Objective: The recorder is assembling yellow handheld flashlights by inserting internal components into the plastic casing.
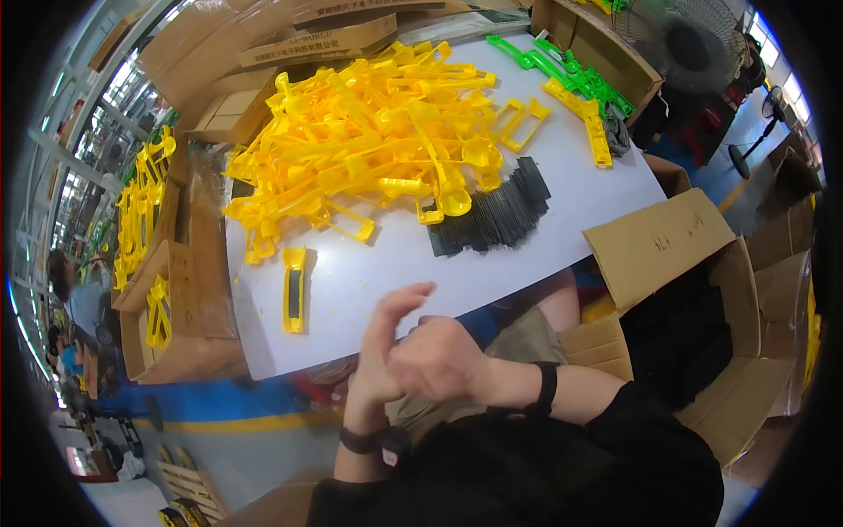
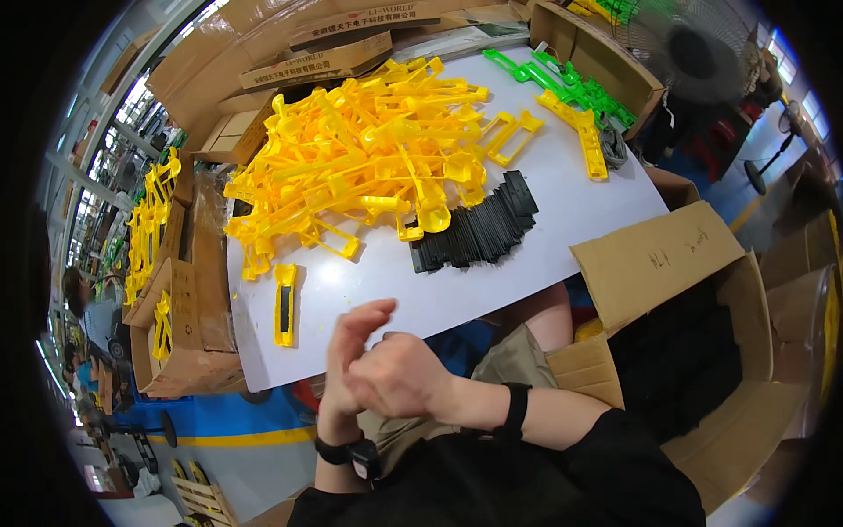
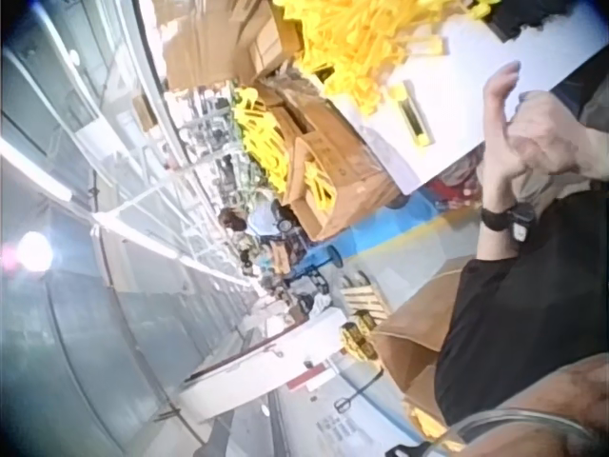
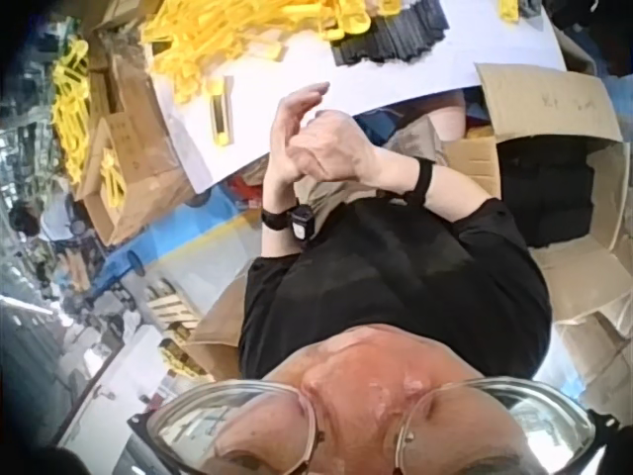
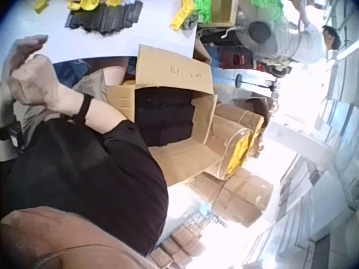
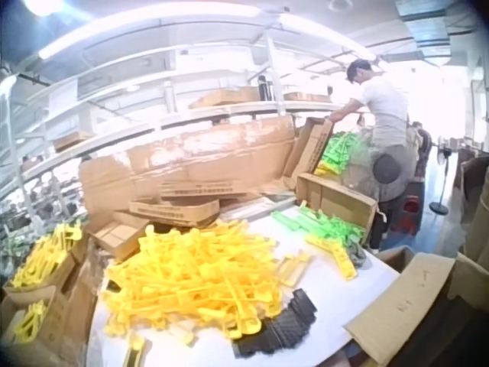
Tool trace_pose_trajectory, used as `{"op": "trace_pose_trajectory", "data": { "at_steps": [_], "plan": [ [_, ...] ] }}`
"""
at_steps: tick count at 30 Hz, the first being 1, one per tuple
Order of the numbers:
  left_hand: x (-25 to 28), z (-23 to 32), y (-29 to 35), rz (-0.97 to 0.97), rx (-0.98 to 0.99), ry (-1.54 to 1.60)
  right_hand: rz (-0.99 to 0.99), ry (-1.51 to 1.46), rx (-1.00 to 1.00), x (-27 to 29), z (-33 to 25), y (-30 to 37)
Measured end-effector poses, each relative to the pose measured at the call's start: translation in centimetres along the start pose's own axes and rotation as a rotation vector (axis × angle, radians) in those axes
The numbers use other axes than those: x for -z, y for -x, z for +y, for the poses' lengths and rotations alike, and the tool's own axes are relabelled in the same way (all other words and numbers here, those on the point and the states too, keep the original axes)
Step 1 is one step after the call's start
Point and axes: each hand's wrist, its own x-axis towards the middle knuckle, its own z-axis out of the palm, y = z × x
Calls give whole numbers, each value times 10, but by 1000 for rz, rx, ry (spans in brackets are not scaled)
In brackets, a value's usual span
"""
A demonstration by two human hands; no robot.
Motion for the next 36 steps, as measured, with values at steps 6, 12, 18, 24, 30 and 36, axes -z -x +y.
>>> {"op": "trace_pose_trajectory", "data": {
  "at_steps": [6,12,18,24,30,36],
  "plan": [
    [-18,-1,8,138,258,164,98,20,-49,-10,20,2],
    [-22,-8,9,81,17,251,49,-110,-90,1,11,-6],
    [-23,0,10,98,-107,203,103,58,-42,4,-10,-17],
    [-13,-16,8,71,1,141,8,-57,-42,1,-4,0],
    [-18,4,-3,197,348,358,66,-106,-180,3,21,3],
    [23,0,-15,79,80,80,-183,112,-34,48,19,-57]
  ]
}}
